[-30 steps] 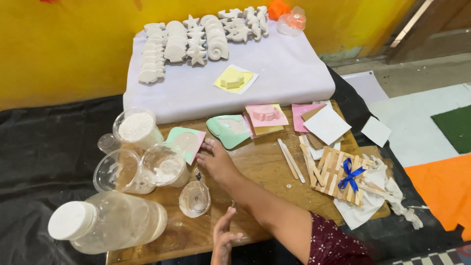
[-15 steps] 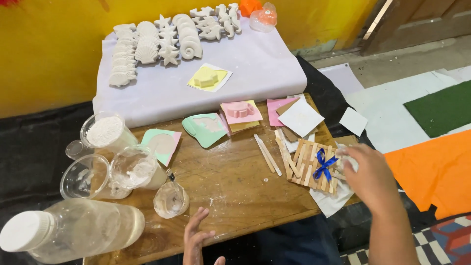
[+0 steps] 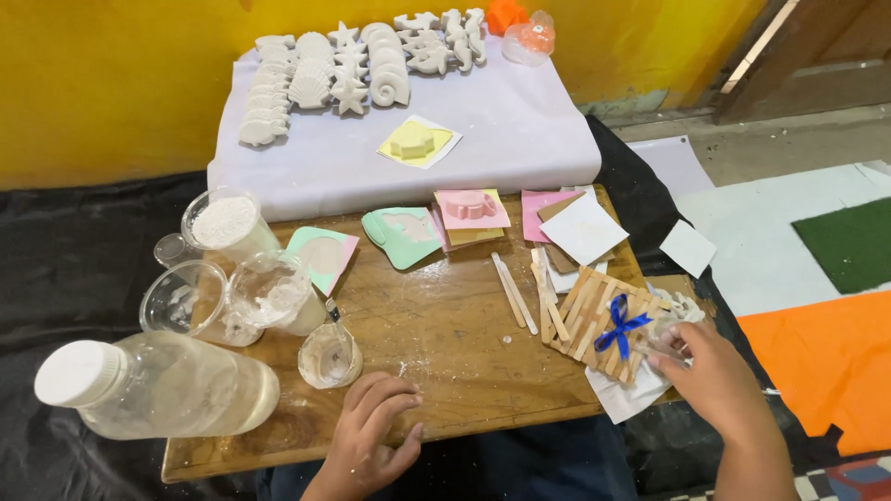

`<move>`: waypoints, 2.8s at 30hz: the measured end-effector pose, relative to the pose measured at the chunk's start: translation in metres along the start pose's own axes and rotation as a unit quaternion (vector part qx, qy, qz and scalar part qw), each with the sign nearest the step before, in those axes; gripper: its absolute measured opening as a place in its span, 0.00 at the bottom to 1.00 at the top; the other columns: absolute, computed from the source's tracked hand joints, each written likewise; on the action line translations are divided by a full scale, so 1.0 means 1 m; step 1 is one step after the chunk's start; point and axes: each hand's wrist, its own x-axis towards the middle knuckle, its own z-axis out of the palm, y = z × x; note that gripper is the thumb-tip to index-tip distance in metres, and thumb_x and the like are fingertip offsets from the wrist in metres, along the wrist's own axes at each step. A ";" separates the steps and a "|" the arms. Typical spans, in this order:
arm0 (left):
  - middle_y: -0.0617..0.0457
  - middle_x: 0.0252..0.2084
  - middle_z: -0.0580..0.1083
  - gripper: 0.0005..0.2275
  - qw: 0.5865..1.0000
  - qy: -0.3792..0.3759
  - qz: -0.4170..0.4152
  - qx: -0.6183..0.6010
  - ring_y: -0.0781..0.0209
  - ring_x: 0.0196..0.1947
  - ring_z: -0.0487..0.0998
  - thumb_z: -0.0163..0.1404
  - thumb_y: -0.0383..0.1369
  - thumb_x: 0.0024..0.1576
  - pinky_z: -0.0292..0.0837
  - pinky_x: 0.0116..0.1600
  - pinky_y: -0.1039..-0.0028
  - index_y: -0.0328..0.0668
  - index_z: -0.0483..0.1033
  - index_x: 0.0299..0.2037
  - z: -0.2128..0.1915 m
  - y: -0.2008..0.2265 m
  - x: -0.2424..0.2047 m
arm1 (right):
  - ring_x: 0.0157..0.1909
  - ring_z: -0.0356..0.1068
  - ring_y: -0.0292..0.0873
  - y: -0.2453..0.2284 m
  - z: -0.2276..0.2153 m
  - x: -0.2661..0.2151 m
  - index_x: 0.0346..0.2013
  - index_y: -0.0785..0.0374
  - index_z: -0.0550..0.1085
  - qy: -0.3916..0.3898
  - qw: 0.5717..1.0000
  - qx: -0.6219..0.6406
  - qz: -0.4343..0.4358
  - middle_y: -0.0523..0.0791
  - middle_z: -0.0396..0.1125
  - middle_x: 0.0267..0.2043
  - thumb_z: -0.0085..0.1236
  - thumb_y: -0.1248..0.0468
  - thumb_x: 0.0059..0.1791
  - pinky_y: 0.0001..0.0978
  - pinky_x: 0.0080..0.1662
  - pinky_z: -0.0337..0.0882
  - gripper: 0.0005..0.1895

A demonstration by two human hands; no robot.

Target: Preparing silicone molds by cleaning them with a stick, mixing casting material in a cup, and organizing the workspace.

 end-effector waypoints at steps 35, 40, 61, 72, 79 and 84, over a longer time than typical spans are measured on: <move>0.49 0.39 0.75 0.07 0.995 -0.028 0.086 0.047 0.51 0.37 0.76 0.49 0.34 0.64 0.74 0.43 0.66 0.40 0.76 0.41 0.001 -0.034 -0.026 | 0.37 0.71 0.44 -0.378 -0.084 0.029 0.34 0.61 0.78 0.127 0.816 0.064 -0.561 0.45 0.75 0.36 0.38 0.75 0.48 0.36 0.40 0.67 0.17; 0.49 0.38 0.74 0.09 0.994 -0.014 0.091 0.051 0.52 0.37 0.76 0.47 0.36 0.65 0.74 0.42 0.67 0.40 0.75 0.40 0.001 -0.033 -0.022 | 0.41 0.71 0.39 -0.382 -0.089 0.033 0.34 0.61 0.76 0.081 0.827 0.182 -0.526 0.42 0.76 0.40 0.39 0.72 0.53 0.30 0.41 0.66 0.15; 0.50 0.41 0.77 0.08 0.996 -0.039 0.061 0.054 0.50 0.41 0.78 0.53 0.36 0.60 0.76 0.46 0.64 0.40 0.78 0.41 0.002 -0.030 -0.025 | 0.38 0.74 0.37 -0.359 -0.097 0.025 0.39 0.58 0.76 0.063 0.835 0.226 -0.497 0.46 0.73 0.33 0.43 0.70 0.56 0.29 0.38 0.67 0.12; 0.53 0.39 0.76 0.09 0.994 -0.033 0.069 0.082 0.53 0.41 0.77 0.50 0.38 0.62 0.76 0.45 0.67 0.43 0.77 0.38 0.007 -0.035 -0.029 | 0.49 0.74 0.45 -0.251 -0.102 0.121 0.43 0.60 0.78 0.346 0.813 0.288 -0.368 0.43 0.76 0.45 0.44 0.72 0.54 0.39 0.51 0.70 0.13; 0.55 0.38 0.76 0.06 0.994 -0.031 0.067 0.079 0.55 0.38 0.76 0.53 0.36 0.57 0.76 0.43 0.69 0.44 0.77 0.38 0.006 -0.033 -0.025 | 0.46 0.71 0.45 -0.175 -0.038 0.151 0.45 0.54 0.77 0.266 0.888 0.366 -0.081 0.44 0.73 0.46 0.42 0.67 0.56 0.38 0.48 0.68 0.14; 0.54 0.39 0.77 0.06 0.995 -0.035 0.058 0.075 0.54 0.39 0.77 0.53 0.35 0.56 0.77 0.45 0.68 0.44 0.78 0.38 0.005 -0.030 -0.023 | 0.51 0.72 0.52 -0.170 -0.009 0.149 0.51 0.57 0.76 0.205 0.932 0.283 -0.093 0.50 0.73 0.54 0.41 0.67 0.55 0.44 0.48 0.70 0.16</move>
